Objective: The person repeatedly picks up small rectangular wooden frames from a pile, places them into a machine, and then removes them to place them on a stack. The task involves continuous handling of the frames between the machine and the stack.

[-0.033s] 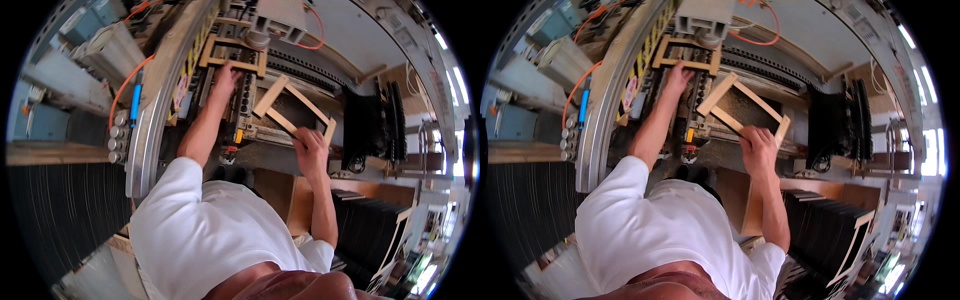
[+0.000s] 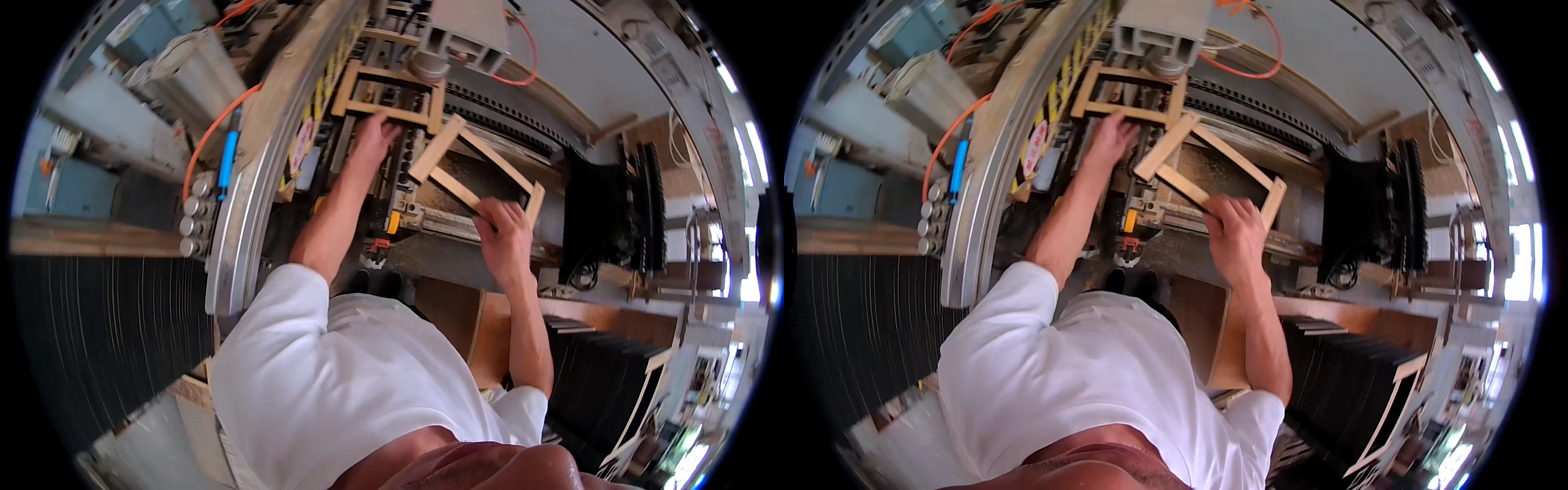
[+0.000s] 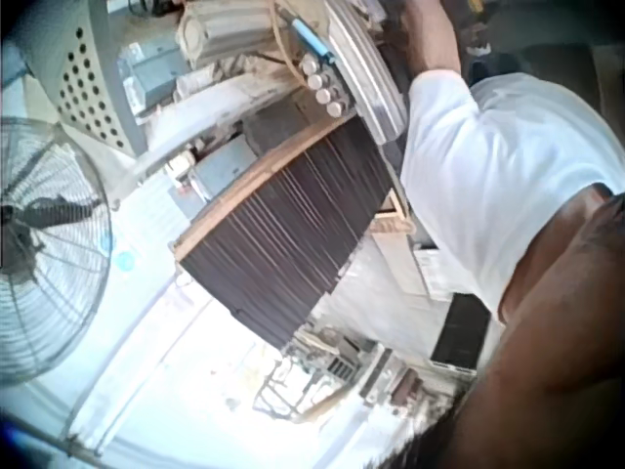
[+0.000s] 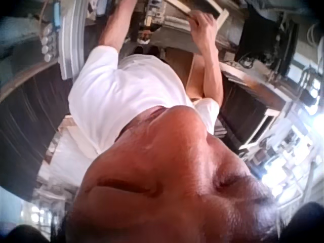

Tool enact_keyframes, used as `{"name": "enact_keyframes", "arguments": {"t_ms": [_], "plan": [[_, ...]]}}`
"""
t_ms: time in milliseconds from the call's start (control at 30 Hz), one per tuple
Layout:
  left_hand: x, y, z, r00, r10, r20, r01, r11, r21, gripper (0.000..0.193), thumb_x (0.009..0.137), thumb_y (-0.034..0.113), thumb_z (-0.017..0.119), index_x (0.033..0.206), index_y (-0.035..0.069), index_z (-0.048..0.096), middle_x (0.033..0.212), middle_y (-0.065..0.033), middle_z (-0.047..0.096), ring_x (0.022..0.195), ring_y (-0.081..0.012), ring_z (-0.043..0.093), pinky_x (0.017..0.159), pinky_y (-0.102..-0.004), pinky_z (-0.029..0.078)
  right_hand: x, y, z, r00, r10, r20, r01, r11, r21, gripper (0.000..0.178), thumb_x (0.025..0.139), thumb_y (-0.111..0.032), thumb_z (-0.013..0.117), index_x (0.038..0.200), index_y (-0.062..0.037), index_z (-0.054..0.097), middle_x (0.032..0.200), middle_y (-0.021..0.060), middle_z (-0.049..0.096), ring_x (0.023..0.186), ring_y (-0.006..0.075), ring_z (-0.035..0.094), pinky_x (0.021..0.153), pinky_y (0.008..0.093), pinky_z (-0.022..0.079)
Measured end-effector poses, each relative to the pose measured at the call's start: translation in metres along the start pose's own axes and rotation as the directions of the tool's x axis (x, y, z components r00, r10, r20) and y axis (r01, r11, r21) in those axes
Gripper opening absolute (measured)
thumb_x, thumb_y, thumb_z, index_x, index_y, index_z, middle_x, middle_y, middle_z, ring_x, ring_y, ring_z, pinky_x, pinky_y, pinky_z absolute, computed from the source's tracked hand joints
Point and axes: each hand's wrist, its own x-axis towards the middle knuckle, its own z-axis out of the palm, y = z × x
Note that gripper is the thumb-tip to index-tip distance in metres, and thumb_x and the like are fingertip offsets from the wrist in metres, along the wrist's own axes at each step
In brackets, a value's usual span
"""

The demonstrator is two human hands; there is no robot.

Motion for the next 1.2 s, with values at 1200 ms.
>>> {"name": "enact_keyframes", "arguments": {"t_ms": [1200], "plan": [[-0.402, 0.002, -0.210, 0.994, 0.093, -0.051, -0.093, 0.996, -0.007, 0.031, 0.094, 0.018, 0.050, 0.122, 0.004, 0.048, 0.112, -0.0093, 0.057, 0.109, -0.0263, 0.056, 0.093, -0.0385, 0.048, 0.176, 0.001, 0.221, 0.870, -0.425, 0.250, 0.481, 0.843, -0.241, 0.020, 0.072, -0.013, 0.064, 0.089, -0.0073, 0.055, 0.076, 0.0119, 0.065, 0.086, 0.0291, 0.059, 0.079, 0.0411, 0.039]]}}
